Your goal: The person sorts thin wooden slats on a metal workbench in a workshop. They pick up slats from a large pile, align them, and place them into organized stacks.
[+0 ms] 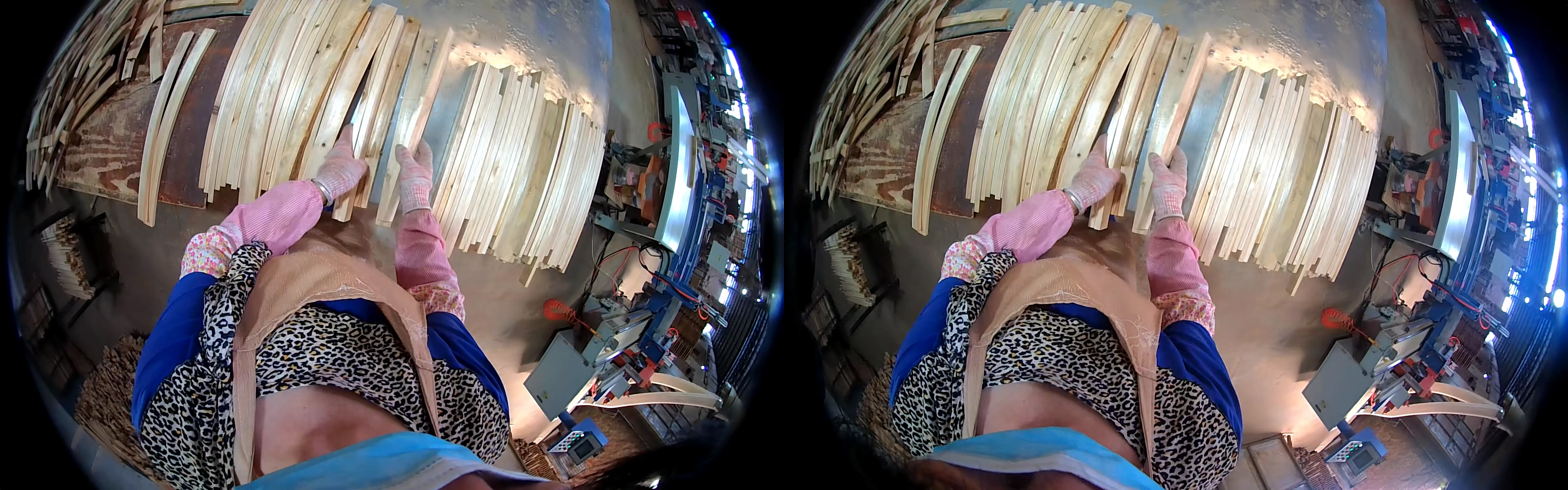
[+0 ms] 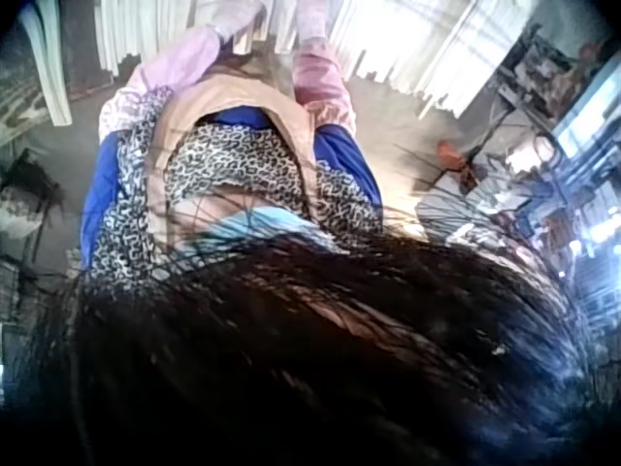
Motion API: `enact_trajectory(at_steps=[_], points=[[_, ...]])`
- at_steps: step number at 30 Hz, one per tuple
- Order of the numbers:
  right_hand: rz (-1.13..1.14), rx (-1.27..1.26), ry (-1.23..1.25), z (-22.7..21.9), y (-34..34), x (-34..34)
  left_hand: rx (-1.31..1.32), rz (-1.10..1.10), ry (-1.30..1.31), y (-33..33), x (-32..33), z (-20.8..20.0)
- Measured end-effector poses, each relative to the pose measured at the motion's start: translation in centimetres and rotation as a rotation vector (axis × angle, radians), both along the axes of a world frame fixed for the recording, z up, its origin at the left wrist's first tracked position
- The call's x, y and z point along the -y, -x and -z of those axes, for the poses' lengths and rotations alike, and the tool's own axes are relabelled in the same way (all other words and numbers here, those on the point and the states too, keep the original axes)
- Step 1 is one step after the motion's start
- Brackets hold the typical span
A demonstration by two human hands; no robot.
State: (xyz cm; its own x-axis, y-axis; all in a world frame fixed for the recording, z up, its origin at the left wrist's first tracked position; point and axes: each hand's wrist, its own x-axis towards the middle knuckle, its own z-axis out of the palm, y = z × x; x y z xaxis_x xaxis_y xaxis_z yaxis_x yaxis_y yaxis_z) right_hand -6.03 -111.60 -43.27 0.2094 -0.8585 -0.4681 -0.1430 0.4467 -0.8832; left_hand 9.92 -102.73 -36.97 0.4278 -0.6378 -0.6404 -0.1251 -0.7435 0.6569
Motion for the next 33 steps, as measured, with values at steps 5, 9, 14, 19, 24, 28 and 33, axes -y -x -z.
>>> enact_trajectory(at_steps=[5,9,14,19,24,28,33], points=[[-0.082,-0.169,0.101,2.0,0.8,2.1,-0.029,0.007,-0.097,-0.4,0.7,-0.2],[-0.091,-0.310,0.099,1.2,2.7,3.9,-0.016,-0.011,-0.003,-0.4,0.2,0.9],[-0.141,-0.654,0.229,-4.6,1.0,1.5,-0.002,-0.024,-0.004,-0.5,0.1,0.9],[-0.078,-0.359,0.042,-2.1,0.2,-0.9,-0.022,-0.058,0.003,-0.3,0.0,-2.2],[-0.025,-0.315,0.023,-3.6,-1.5,-2.5,-0.268,-0.121,0.422,-1.2,-2.6,-0.7],[0.140,0.226,0.087,-0.8,-3.2,-3.8,-1.019,-0.313,0.644,-3.0,-3.5,-5.2],[0.077,0.302,0.211,-7.1,-10.2,-6.9,-0.947,-0.328,0.650,-7.0,-4.7,-4.3]])
